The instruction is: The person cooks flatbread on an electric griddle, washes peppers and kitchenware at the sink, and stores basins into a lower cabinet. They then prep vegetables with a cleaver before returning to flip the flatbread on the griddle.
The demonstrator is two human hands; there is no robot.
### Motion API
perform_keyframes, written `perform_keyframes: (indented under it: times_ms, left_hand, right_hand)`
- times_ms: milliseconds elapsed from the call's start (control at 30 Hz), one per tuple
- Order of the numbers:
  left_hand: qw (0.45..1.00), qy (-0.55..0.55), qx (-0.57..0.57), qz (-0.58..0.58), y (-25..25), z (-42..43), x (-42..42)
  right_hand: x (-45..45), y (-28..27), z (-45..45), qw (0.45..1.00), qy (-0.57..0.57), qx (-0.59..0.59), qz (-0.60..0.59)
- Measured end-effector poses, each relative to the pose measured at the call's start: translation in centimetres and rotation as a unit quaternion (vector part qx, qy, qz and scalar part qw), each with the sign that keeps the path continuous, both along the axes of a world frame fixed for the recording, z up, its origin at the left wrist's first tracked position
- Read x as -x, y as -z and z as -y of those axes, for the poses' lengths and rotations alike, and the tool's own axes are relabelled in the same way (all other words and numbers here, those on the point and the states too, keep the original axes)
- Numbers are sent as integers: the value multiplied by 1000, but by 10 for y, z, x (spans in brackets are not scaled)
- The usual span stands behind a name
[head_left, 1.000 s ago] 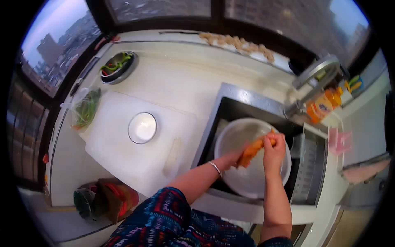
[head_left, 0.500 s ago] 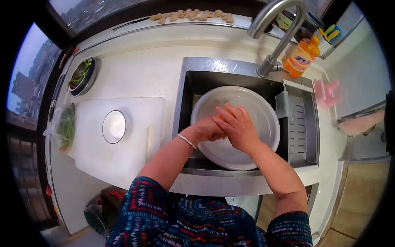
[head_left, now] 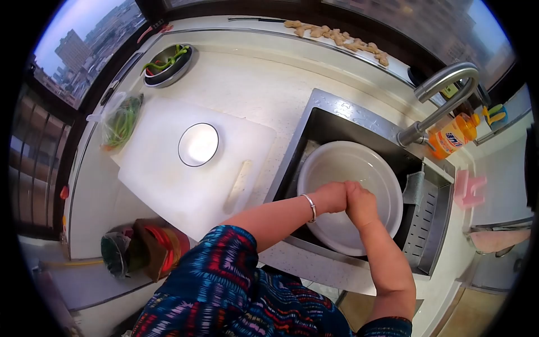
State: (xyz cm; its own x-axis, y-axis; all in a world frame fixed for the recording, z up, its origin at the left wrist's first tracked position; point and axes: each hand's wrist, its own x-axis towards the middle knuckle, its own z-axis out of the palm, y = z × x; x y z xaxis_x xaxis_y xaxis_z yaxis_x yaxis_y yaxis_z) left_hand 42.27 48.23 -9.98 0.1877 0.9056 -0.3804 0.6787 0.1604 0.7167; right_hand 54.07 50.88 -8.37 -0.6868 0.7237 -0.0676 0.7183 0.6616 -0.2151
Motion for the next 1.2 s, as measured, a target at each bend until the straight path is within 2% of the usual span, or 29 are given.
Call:
perform_keyframes:
  times_ms: [33,167,233,367,433,467,500,533,567,633,667,733,767,833,967,1067,1133,1167,1200]
  left_hand:
    - [992,-20,-106,-68,5,2,-1]
    - [988,-3,-92,-123,10,3,-2]
    - [973,-6,-169,-159,13,5,0]
    - [973,36,-164,-161,0,3,9]
    - [947,128,-250,-154,-7,0,15]
    - [948,124,-249,-155,-9,-1,18]
    - [933,159,-287,-145,-11,-2,20]
    - [915,194,-326,-135,-14,-4,21]
    - [915,192,-326,-136,-19,-7,22]
    - [879,231,-395,-135,-30,-11,24]
    - [879,229,-395,-137,-34,-11,23]
    - [837,246,-468,-138,-42,-12,23]
    - [837,244,-469,-140,-46,-12,22]
    - [831,279,-465,-123,-54,-10,21]
    - [819,260,-496,-127,-40,-5,20]
    - [848,245,-456,-114,-34,-2,20]
    - [861,217,-447,-106,-29,-2,18]
    - [859,216,-452,-109,-28,-2,18]
    - [871,207,-433,-104,-29,-2,18]
  right_hand:
    - [1,4,-1,998,41,17,38]
    - [7,6,2,995,75,38,46]
    - [9,1,7,991,103,81,-17]
    - [3,15,11,978,134,155,-33]
    - [-2,18,13,942,91,245,-211]
    - [-1,17,13,942,86,246,-210]
    - [4,4,16,890,191,359,-205]
    - [6,-8,19,815,292,462,-195]
    - [6,-17,22,815,290,461,-195]
    - [5,-28,29,658,336,584,-337]
    - [3,-28,30,659,334,585,-336]
    - [-5,-26,35,518,329,658,-437]
    - [-6,-27,39,519,327,658,-437]
    - [-7,-29,47,448,317,669,-501]
    - [-11,-20,54,412,277,696,-519]
    - [-16,-12,53,387,273,715,-514]
    - [-17,-13,50,464,281,678,-496]
    - [-17,-17,48,468,277,676,-497]
    - [-14,-22,46,505,282,660,-479]
